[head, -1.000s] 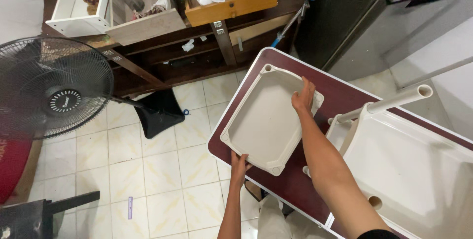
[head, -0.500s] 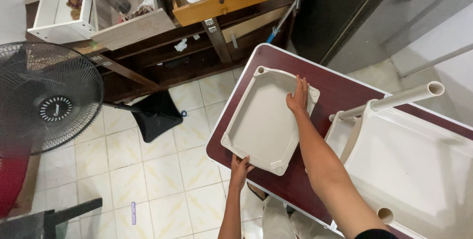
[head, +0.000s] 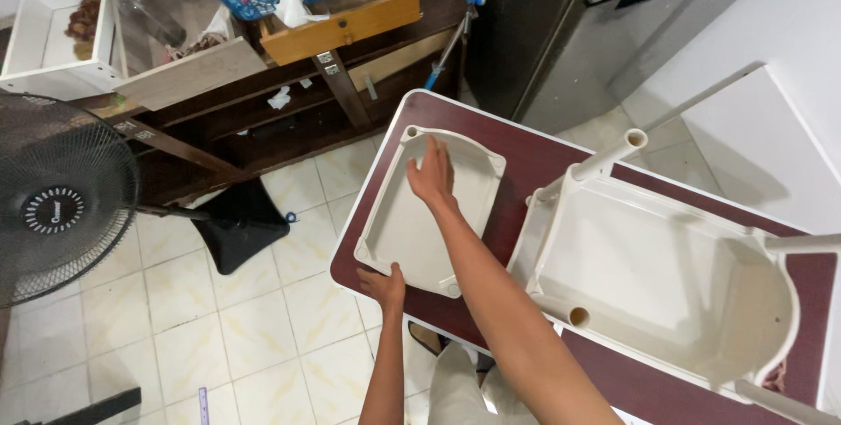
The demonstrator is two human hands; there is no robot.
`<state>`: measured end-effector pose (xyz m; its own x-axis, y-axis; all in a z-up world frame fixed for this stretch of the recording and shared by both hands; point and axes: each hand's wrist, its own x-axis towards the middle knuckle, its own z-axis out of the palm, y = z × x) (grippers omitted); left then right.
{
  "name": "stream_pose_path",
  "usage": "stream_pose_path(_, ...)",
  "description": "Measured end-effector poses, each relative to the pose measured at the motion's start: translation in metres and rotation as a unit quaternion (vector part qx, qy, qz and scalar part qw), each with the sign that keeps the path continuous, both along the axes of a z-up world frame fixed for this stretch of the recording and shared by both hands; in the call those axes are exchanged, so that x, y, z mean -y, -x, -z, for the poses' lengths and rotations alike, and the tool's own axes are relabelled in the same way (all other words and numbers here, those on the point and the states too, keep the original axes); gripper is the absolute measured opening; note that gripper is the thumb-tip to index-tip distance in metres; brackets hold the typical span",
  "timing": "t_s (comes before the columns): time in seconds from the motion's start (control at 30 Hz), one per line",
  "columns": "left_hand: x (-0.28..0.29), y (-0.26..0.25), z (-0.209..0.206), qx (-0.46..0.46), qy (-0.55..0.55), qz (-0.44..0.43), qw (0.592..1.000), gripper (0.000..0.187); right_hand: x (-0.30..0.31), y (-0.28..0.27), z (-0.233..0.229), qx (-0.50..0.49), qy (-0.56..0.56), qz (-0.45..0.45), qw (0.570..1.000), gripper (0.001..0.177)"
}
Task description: The person disassembles a small white plastic table by removing its four legs and placing them into the tabletop. The tabletop and legs are handled one at a time and set on a maroon table in a cluttered room.
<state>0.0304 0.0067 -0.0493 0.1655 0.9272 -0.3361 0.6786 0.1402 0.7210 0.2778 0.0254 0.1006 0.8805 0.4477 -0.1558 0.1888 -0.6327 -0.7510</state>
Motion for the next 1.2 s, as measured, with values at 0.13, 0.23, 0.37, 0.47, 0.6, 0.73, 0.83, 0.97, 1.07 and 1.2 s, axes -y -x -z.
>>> stream_pose_path(0.13, -0.004, -0.048, -0.044, 0.092, -0.021, 0.065, 0.993, 0.080, 0.001, 0.017, -0.120, -0.065, 0.036, -0.018, 0.997, 0.072)
stream_pose_path(0.23, 0.010, -0.090, -0.100, 0.149, 0.079, 0.132, 0.977, 0.066, 0.037, 0.037, -0.189, -0.036, 0.000, -0.081, 0.996, 0.067)
stream_pose_path(0.37, 0.040, -0.136, -0.195, 0.310, 0.066, 0.317, 0.894, 0.054, 0.118, 0.051, -0.257, 0.082, -0.078, -0.106, 0.988, 0.058)
stream_pose_path(0.47, 0.070, -0.156, -0.258, 0.345, 0.117, 0.376, 0.852, 0.037, 0.197, 0.049, -0.292, 0.101, -0.108, -0.085, 0.985, 0.049)
stream_pose_path(0.6, 0.107, -0.183, -0.317, 0.356, 0.163, 0.421, 0.818, 0.033, 0.300, 0.040, -0.315, 0.149, -0.143, -0.024, 0.978, 0.039)
stream_pose_path(0.73, 0.138, -0.197, -0.359, 0.348, 0.113, 0.503, 0.783, 0.033, 0.388, 0.035, -0.314, 0.227, -0.135, 0.036, 0.964, 0.031)
stream_pose_path(0.83, 0.167, -0.204, -0.382, 0.299, 0.112, 0.526, 0.788, 0.037, 0.443, 0.034, -0.305, 0.245, -0.081, 0.102, 0.961, 0.028)
stream_pose_path(0.97, 0.210, -0.210, -0.403, 0.265, 0.002, 0.580, 0.771, 0.033, 0.502, 0.035, -0.301, 0.266, -0.047, 0.133, 0.954, 0.030)
stream_pose_path(1.07, 0.238, -0.218, -0.404, 0.258, 0.033, 0.606, 0.752, 0.032, 0.534, 0.042, -0.301, 0.234, -0.033, 0.167, 0.957, 0.032)
stream_pose_path(1.2, 0.277, -0.222, -0.386, 0.272, 0.028, 0.682, 0.678, 0.038, 0.570, 0.055, -0.302, 0.161, -0.041, 0.224, 0.960, 0.035)
